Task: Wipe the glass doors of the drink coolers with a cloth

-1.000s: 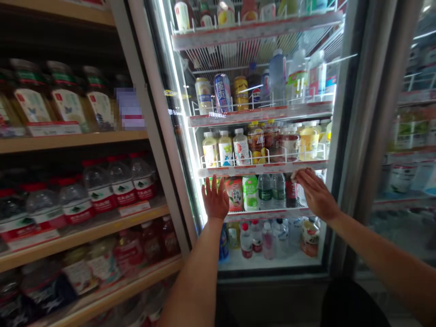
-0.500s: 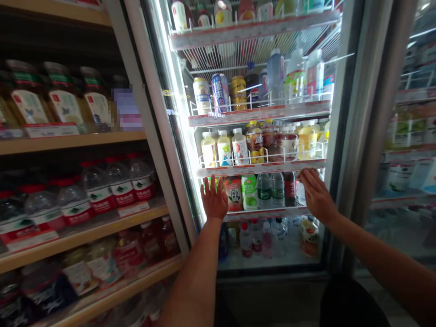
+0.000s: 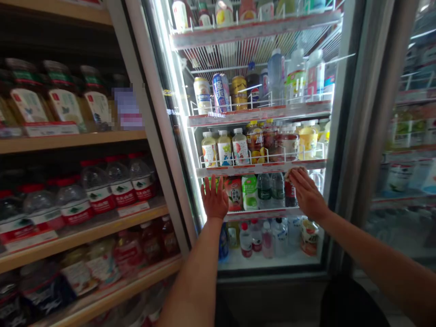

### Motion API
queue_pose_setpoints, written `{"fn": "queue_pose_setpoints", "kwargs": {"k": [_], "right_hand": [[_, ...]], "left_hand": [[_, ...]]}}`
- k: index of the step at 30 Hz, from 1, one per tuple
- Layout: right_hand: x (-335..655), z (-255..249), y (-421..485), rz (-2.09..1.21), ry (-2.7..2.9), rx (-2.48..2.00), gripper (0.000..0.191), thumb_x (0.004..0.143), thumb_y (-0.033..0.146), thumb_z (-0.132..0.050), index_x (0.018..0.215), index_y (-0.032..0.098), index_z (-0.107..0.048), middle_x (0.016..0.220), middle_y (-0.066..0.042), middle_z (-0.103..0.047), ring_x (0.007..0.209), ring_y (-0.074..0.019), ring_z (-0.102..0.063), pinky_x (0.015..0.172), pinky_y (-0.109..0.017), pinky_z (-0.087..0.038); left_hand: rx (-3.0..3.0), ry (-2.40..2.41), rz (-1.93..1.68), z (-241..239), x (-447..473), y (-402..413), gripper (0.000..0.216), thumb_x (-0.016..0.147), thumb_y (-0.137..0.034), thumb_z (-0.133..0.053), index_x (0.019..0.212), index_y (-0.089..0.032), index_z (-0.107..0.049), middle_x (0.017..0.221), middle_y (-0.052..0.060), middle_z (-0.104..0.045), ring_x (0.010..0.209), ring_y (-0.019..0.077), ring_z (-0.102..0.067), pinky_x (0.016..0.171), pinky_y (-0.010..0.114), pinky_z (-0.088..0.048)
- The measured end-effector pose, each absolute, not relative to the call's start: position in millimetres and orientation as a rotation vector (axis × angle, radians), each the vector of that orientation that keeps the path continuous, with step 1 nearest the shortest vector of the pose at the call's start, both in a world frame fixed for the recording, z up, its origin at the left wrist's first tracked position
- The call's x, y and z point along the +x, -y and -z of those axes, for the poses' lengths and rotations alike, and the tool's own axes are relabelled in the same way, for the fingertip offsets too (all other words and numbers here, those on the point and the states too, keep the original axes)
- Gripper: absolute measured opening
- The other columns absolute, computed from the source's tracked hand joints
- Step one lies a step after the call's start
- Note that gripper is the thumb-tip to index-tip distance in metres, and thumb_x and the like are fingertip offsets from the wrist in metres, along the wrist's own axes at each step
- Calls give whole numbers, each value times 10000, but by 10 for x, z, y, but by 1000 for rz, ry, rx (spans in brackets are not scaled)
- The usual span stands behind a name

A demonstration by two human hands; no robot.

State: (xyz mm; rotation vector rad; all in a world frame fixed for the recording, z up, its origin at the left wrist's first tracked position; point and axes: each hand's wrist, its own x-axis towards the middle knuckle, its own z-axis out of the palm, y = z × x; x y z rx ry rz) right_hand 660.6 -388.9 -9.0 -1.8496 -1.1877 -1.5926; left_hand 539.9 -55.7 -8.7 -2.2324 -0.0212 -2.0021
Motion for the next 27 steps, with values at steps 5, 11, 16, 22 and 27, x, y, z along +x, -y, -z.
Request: {"fn": "queue_pose_setpoints", "kwargs": {"k": [5,11,16,22,27], "right_hand": [[6584,88,3863,1620,1173,-1854,709,965,89,-429,1589,306,-173,1583,-65,-392,1469,-287,-350,1190,-537,-394],[6489,63,3785,1536,1399,-2000,730,944,34,-390,1588,304,-180,1557,-31,-436,1456,-250,-376,1211,-484,-369],[6449,48,3668,1586,1346,-1956,734,945,38,-410,1594,280,-166,1561,-58,-429,1472,-256,-347,1199,-484,-381],[6361,-10,3515,1538,1514,-2024,769,920,-4,-370,1598,266,-128,1563,-42,-429,1473,-233,-346,1207,-472,-357],[6305,-55,3399,1555,1442,-1990,775,919,1,-388,1602,234,-104,1572,-66,-411,1491,-242,-307,1214,-472,-344]], "left_hand": [[-2274,45,1972,97,5401,544,539,954,-228,-449,1492,-225,-415,1598,97,-332,1535,254,-99,1243,540,-179],[-2223,33,1977,89,5389,549,547,949,-221,-459,1493,-205,-413,1589,113,-346,1534,257,-99,1240,531,-195],[-2190,27,1982,78,5376,561,573,942,-205,-471,1508,-207,-387,1588,113,-349,1534,259,-114,1237,522,-205],[-2107,26,2001,67,5378,573,582,931,-193,-481,1506,-192,-389,1584,110,-361,1533,261,-134,1237,498,-209],[-2132,48,1994,87,5387,561,563,941,-207,-469,1500,-202,-402,1582,96,-367,1533,250,-131,1241,486,-202]]}}
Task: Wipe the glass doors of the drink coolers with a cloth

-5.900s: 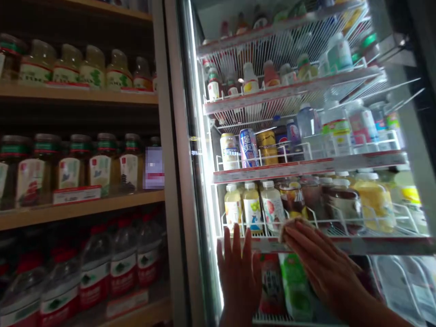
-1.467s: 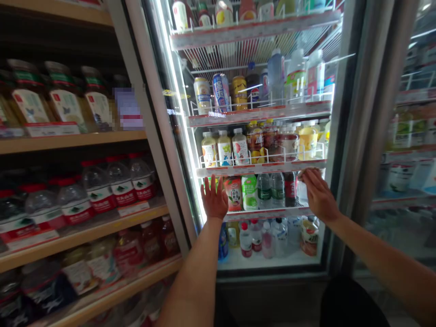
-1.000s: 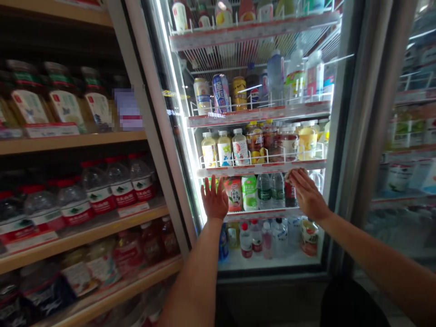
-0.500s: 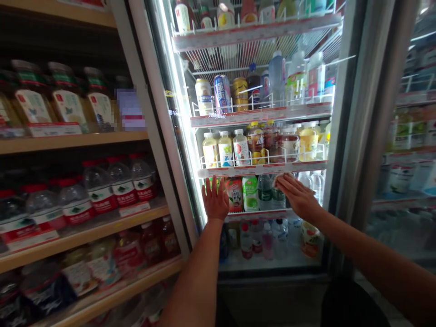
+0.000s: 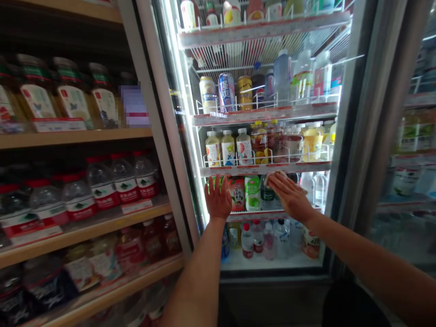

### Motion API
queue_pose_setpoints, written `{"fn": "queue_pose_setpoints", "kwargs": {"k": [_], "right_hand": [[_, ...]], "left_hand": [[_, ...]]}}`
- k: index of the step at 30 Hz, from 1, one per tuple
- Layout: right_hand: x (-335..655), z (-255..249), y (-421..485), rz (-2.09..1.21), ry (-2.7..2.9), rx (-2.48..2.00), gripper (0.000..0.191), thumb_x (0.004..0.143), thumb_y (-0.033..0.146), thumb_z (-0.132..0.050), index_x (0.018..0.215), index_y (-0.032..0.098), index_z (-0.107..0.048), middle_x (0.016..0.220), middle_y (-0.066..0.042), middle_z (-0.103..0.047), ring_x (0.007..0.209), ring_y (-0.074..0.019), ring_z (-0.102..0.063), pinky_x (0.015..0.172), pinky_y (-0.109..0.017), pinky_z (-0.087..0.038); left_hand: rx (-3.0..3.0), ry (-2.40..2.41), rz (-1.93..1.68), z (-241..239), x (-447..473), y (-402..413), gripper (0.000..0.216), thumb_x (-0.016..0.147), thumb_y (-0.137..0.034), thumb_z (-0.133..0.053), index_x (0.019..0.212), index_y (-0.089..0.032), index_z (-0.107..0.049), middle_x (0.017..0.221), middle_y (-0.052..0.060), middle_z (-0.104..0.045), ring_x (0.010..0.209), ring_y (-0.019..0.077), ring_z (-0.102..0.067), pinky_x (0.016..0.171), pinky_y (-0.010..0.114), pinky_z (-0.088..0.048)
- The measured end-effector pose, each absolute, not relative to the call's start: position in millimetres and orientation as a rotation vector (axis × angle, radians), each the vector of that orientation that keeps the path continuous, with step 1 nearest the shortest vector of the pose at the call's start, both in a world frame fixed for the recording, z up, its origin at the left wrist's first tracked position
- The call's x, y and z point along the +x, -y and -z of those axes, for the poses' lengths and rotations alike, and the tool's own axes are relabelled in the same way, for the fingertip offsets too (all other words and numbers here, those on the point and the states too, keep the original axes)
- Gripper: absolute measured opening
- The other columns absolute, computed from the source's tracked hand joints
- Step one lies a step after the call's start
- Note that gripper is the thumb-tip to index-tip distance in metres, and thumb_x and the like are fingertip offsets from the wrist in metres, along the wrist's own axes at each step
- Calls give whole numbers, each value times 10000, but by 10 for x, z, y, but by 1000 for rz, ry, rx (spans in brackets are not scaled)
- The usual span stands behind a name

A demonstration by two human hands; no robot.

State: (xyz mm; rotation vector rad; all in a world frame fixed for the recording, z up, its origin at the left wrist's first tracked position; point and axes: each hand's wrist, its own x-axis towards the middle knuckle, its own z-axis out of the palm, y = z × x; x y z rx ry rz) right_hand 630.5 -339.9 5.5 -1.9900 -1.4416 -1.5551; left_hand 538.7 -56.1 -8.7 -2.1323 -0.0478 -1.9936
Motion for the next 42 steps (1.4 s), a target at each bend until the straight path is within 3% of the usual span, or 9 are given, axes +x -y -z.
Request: {"fn": "queue_pose_setpoints", "kwargs": {"k": [13,22,33,42], "right_hand": [[6252,-89,3219,1604,1351,-1897,746,947,43,-417,1602,253,-127,1543,-81,-456,1478,-257,-337,1187,-472,-382],[6252,-101,3233,1573,1375,-1953,772,936,35,-402,1601,291,-106,1575,-41,-408,1480,-239,-333,1183,-458,-388],[6179,-10,3167,1469,1487,-1989,806,903,-6,-384,1602,271,-92,1569,-27,-419,1489,-220,-315,1210,-466,-353],[6156,-1,3142,1419,1521,-2012,764,878,-15,-380,1583,240,-233,1570,-18,-417,1494,-202,-301,1221,-445,-329]], "left_hand": [[-2168,50,1985,93,5380,560,584,943,-207,-464,1519,-216,-370,1589,91,-350,1534,240,-115,1251,487,-178],[-2168,43,1995,93,5386,557,587,940,-201,-470,1519,-222,-373,1589,88,-350,1534,238,-115,1254,489,-169],[-2185,7,2018,93,5388,551,589,942,-204,-475,1521,-220,-368,1591,89,-345,1534,241,-109,1252,497,-169],[-2158,14,2025,84,5382,570,563,943,-205,-475,1501,-212,-401,1573,90,-385,1536,235,-110,1250,484,-173]]}}
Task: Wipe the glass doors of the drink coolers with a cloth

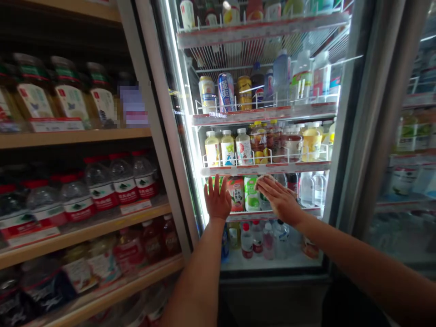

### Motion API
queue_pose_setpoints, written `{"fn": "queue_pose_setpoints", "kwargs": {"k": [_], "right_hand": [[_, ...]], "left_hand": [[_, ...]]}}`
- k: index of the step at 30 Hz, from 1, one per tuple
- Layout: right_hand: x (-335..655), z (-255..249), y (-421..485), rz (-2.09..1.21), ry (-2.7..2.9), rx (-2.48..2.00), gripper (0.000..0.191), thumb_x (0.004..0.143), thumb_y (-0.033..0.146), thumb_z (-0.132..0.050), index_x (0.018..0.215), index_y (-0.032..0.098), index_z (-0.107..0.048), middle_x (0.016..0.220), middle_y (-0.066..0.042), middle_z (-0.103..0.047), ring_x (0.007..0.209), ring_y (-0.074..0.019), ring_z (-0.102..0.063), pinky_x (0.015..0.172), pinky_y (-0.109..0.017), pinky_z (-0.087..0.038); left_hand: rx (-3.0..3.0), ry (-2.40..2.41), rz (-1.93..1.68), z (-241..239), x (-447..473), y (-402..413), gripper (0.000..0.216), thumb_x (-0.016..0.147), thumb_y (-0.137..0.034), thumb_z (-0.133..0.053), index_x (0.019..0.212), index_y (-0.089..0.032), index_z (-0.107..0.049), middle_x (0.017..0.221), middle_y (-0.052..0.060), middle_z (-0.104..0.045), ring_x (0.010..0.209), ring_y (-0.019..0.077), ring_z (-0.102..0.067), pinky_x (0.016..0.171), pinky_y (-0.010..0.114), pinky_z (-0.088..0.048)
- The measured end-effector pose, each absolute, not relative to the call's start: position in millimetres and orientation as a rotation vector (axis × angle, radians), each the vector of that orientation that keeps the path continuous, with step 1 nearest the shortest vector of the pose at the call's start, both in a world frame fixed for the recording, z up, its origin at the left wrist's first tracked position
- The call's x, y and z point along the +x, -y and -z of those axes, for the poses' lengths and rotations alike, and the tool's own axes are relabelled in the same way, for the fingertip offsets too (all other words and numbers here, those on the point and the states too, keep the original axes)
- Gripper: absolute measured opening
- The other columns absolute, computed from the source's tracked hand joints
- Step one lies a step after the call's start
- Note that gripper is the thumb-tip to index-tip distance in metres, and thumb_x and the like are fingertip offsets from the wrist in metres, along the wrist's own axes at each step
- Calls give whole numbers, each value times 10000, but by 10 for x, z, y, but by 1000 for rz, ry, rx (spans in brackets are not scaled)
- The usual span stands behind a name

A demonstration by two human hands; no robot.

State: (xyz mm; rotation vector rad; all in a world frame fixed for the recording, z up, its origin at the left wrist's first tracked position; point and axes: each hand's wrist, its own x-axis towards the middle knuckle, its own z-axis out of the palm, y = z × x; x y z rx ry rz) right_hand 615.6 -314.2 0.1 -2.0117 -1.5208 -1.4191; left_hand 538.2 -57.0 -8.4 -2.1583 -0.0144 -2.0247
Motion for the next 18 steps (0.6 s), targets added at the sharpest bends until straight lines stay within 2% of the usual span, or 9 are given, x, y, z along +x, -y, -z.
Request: {"fn": "queue_pose_setpoints", "kwargs": {"k": [6,18], "right_hand": [[6144,11,3105,1395,1523,-2002,755,876,6,-395,1581,229,-243,1566,-40,-422,1493,-218,-303,1202,-463,-359],[6097,-37,2936,1397,1578,-1984,756,827,-16,-405,1551,191,-330,1565,-39,-422,1492,-217,-306,1186,-443,-369]], "left_hand": [[-2227,7,2011,91,5381,556,551,942,-205,-473,1491,-219,-421,1583,89,-363,1535,237,-102,1254,499,-166],[-2121,1,2007,82,5381,555,616,937,-185,-490,1533,-213,-335,1595,110,-330,1534,250,-119,1240,496,-200]]}}
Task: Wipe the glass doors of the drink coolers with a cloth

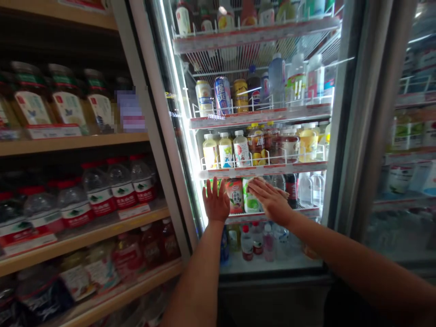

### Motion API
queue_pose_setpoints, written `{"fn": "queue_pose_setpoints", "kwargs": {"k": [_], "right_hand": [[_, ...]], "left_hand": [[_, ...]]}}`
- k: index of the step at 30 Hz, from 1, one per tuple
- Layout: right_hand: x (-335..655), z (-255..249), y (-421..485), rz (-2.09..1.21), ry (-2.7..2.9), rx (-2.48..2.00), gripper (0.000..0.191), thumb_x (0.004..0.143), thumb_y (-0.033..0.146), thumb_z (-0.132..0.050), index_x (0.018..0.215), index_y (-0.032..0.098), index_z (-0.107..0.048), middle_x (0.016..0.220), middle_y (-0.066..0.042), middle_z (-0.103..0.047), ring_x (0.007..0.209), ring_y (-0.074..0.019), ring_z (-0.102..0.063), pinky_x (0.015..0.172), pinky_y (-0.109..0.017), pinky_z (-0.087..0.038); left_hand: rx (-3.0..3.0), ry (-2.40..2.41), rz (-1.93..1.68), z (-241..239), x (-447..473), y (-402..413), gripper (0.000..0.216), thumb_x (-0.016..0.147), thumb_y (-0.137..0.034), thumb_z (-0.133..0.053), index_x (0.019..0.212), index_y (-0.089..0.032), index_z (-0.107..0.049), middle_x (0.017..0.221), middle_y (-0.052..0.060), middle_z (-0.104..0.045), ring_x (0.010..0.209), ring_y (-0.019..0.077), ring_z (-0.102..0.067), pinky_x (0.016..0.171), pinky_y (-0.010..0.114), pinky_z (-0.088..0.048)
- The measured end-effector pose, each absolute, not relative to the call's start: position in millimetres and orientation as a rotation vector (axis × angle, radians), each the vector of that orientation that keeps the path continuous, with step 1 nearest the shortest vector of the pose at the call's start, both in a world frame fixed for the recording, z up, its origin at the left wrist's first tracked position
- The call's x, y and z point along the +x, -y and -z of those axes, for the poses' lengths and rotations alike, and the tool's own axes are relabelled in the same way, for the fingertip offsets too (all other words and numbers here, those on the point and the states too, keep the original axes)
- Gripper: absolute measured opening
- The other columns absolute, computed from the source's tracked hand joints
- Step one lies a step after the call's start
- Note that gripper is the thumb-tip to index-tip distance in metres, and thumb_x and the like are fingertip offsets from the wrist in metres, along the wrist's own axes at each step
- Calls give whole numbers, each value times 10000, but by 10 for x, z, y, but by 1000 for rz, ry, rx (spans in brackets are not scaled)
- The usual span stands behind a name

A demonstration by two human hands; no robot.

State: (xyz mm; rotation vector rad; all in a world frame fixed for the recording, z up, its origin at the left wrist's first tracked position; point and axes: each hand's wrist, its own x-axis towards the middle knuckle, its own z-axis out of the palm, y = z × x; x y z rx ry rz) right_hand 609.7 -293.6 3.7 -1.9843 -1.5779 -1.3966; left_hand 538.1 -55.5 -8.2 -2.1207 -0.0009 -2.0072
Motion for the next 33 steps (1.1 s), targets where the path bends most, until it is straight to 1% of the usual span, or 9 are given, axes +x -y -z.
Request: {"fn": "queue_pose_setpoints", "kwargs": {"k": [4,7,12,15,19,22,25,30,33], "right_hand": [[6110,-130,2956,1386,1640,-1991,732,855,1,-407,1554,202,-322,1569,-39,-416,1487,-211,-318,1192,-446,-361],[6138,-317,2977,1412,1650,-1968,742,861,-5,-396,1561,220,-304,1572,-32,-412,1489,-207,-315,1205,-455,-348],[6227,-672,2945,1542,1364,-1849,702,906,18,-378,1565,251,-306,1562,-28,-432,1485,-223,-326,1223,-470,-339],[6243,-747,2878,1538,1307,-1820,701,922,41,-375,1576,272,-272,1570,-23,-419,1479,-237,-338,1227,-485,-338],[6173,-675,2784,1555,1342,-1825,718,920,38,-383,1584,270,-239,1556,-20,-441,1484,-218,-328,1223,-475,-345],[6088,-559,2734,1539,1493,-1885,675,917,44,-406,1561,223,-311,1547,-40,-454,1489,-219,-316,1209,-461,-352],[6018,-427,2697,1469,1673,-1952,621,920,59,-422,1528,182,-379,1558,-63,-431,1489,-226,-314,1194,-460,-358],[5995,-266,2653,1406,1835,-1933,600,923,82,-467,1515,145,-391,1560,-94,-424,1486,-232,-318,1173,-453,-377],[6012,-258,2663,1408,1866,-1928,597,924,93,-484,1511,160,-399,1551,-85,-439,1477,-234,-338,1168,-456,-380]], "left_hand": [[-2161,10,2001,89,5384,549,601,940,-191,-490,1525,-217,-355,1592,109,-336,1533,252,-126,1242,506,-196],[-2156,-1,2007,85,5379,552,597,938,-187,-491,1521,-215,-363,1590,107,-341,1533,247,-114,1246,500,-192],[-2211,19,1994,92,5383,549,574,946,-203,-478,1512,-223,-384,1594,98,-333,1533,250,-100,1248,515,-189],[-2252,19,1997,105,5392,540,556,951,-211,-470,1502,-231,-403,1595,93,-332,1532,253,-105,1249,527,-180],[-2253,15,1998,107,5391,540,536,955,-216,-459,1490,-223,-424,1587,94,-352,1532,253,-110,1250,526,-179],[-2221,30,1993,99,5381,548,526,954,-213,-463,1480,-217,-438,1577,99,-372,1532,249,-122,1245,516,-199],[-2211,25,2005,96,5378,550,522,955,-207,-466,1476,-217,-442,1573,97,-381,1533,241,-121,1243,507,-204],[-2226,35,2010,106,5396,541,509,957,-221,-466,1466,-220,-458,1571,96,-388,1532,242,-136,1241,504,-202],[-2216,43,2007,110,5403,537,508,957,-222,-459,1465,-221,-458,1568,97,-393,1532,240,-141,1240,502,-204]]}}
